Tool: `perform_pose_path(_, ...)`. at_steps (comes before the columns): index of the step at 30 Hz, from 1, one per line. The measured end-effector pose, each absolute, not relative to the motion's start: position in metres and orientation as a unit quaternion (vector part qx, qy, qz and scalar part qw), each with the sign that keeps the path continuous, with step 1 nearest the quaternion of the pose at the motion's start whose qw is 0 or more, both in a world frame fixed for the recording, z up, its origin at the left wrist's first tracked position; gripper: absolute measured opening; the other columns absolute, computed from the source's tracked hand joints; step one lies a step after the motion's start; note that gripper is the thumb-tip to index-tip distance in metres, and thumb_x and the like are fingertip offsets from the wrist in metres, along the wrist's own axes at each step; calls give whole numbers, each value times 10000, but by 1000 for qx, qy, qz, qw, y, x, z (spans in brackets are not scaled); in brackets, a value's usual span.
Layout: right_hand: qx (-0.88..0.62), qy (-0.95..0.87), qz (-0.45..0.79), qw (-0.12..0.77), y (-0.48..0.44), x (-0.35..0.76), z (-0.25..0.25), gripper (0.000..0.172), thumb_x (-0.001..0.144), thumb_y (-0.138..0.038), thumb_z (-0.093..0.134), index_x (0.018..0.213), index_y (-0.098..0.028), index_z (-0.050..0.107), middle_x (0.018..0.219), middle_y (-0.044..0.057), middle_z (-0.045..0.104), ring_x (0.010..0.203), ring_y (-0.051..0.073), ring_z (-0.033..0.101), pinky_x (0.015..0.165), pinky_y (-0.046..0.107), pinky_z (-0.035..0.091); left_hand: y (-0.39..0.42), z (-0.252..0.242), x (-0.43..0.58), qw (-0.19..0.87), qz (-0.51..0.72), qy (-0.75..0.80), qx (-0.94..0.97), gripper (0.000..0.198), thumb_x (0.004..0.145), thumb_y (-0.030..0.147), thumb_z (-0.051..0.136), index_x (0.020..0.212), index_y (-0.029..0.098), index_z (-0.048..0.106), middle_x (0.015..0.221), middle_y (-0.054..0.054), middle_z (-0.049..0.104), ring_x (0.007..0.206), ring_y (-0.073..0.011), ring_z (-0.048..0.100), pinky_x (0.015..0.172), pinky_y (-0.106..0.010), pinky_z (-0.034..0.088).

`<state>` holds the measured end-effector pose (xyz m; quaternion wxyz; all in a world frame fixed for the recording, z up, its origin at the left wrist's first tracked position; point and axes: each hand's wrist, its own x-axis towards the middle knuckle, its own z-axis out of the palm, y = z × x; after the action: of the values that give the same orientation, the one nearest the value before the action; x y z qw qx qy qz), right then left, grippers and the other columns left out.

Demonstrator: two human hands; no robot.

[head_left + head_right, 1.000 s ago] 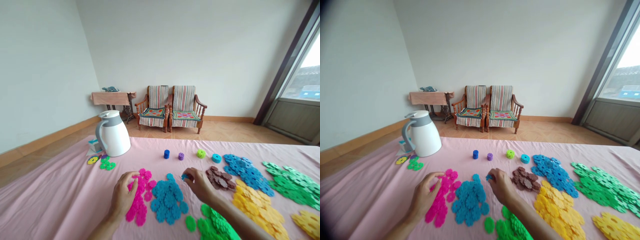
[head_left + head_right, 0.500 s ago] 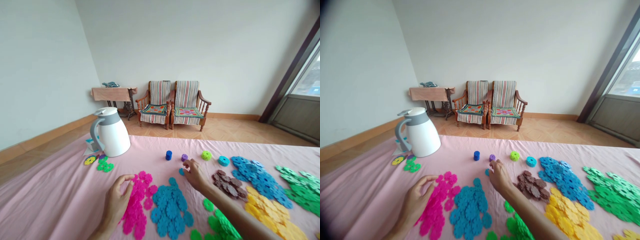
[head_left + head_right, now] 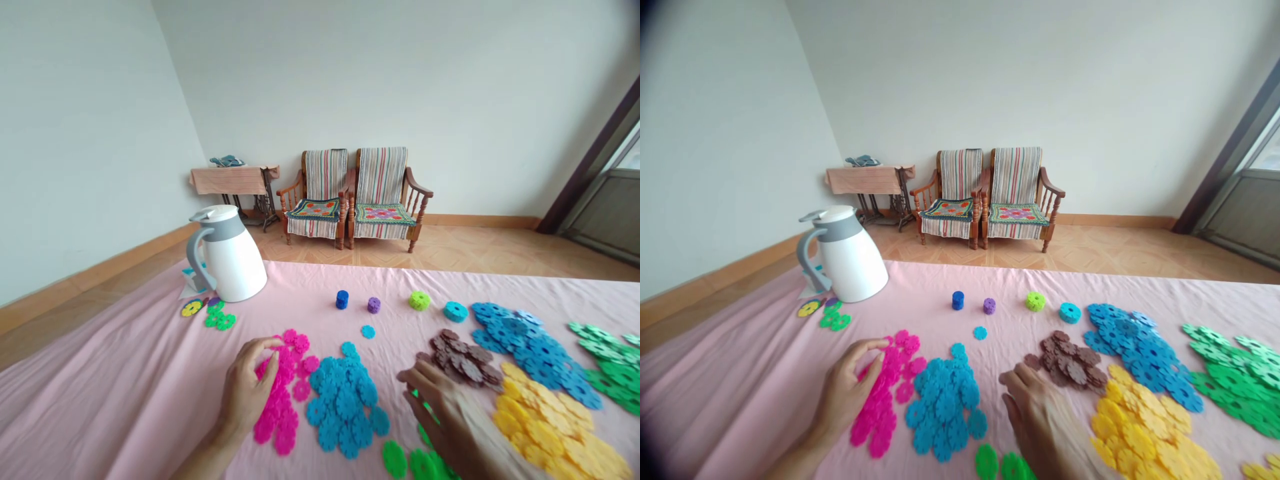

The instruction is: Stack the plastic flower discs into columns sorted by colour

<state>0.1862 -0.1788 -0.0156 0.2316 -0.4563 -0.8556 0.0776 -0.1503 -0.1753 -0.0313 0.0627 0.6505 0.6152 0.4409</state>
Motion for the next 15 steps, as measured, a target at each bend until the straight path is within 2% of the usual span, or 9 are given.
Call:
perform_pose_path(3,-435,-860,25,264,-191,197,-21,218,924,-187,379,881,-220,590,776,49,626,632,171,647,553,263,518,-175,-34,-150,60,433,599,671,186,858,276,500,936,202,651,969,-58,687,957,-207,639,854,-323,522)
perform_pose_path(6,-413,-864,-13,288,-199,201,-31,199,934,-195,399,971,-227,592,814,49,653,690,174,671,598,256,543,-175,-35,-150,63,417,596,683,182,863,261,499,943,202,651,984,-61,679,965,-207,634,871,-336,519)
perform_pose_path(10,-397,-852,-66,335,-206,205,-45,264,976,-249,342,1052,-219,593,848,70,691,729,193,686,634,273,552,-176,-27,-145,72,372,597,708,179,870,254,506,949,207,659,979,-62,673,976,-214,622,891,-359,504)
perform_pose_path(15,-373,-865,-85,325,-207,213,-53,234,951,-224,391,1069,-224,593,916,73,715,793,202,695,684,273,554,-161,-5,-136,104,278,581,758,273,833,196,561,1088,231,654,1061,-61,640,1043,-215,588,933,-359,472)
